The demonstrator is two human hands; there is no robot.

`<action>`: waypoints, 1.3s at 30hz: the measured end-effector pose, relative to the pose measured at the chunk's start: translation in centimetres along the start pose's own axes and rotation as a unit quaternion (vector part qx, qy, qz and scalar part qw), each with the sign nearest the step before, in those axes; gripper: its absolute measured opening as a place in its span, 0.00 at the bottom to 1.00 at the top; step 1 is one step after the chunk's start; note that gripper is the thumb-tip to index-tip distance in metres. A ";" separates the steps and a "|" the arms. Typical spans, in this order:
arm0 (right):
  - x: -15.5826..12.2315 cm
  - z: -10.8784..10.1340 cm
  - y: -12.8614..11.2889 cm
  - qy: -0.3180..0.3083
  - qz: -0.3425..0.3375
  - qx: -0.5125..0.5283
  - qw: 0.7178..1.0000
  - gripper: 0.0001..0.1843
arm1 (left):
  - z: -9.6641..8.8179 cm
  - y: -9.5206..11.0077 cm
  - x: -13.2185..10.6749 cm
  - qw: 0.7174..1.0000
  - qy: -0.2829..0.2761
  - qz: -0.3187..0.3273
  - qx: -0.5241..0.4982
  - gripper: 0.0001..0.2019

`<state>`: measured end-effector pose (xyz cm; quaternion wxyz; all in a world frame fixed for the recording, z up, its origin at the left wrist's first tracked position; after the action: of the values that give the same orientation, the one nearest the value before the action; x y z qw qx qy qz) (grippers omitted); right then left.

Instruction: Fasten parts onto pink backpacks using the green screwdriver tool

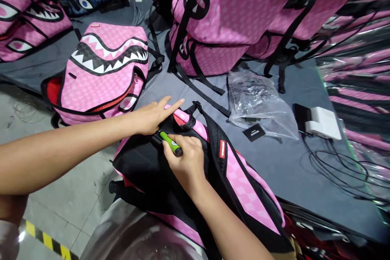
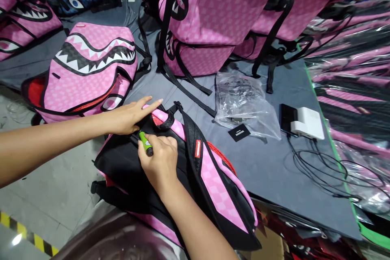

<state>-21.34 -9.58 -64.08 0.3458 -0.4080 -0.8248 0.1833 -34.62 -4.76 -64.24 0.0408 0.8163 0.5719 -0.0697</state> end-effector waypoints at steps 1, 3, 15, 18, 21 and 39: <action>0.0 0.0 -0.1 0.009 0.002 -0.008 1.000 0.05 | 0.0 0.0 0.0 1.000 -0.005 0.000 -0.005 0.58; 0.0 -0.1 -0.1 0.021 0.005 -0.001 1.000 0.05 | 0.1 0.0 0.0 1.000 -0.012 -0.002 -0.012 0.58; 0.0 0.2 -0.4 0.021 0.023 0.007 1.000 0.05 | 0.2 -0.3 -0.1 1.000 -0.007 -0.005 -0.024 0.56; 0.1 0.2 -0.4 0.011 0.028 0.010 1.000 0.06 | 0.2 -0.2 -0.2 1.000 -0.011 -0.008 -0.023 0.56; 0.3 0.4 -0.3 -0.030 0.034 0.042 0.998 0.08 | 0.2 -0.3 -0.2 1.000 -0.006 -0.012 -0.022 0.56; 0.8 0.3 0.5 -0.077 0.080 0.099 0.989 0.11 | 0.4 -0.3 -0.2 0.999 -0.007 -0.018 -0.031 0.54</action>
<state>-21.65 -8.61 -64.23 0.3040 -0.4208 -0.7918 0.3217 -35.00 -4.94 -64.61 0.0691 0.8037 0.5881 -0.0586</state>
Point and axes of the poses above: each hand's wrist, its own x-axis towards the middle knuckle, its own z-axis out of the palm, y = z × x, the point moved 7 cm from there along x, towards the middle knuckle, and after that the axes turned 6 degrees about x, right-handed, at the moved point
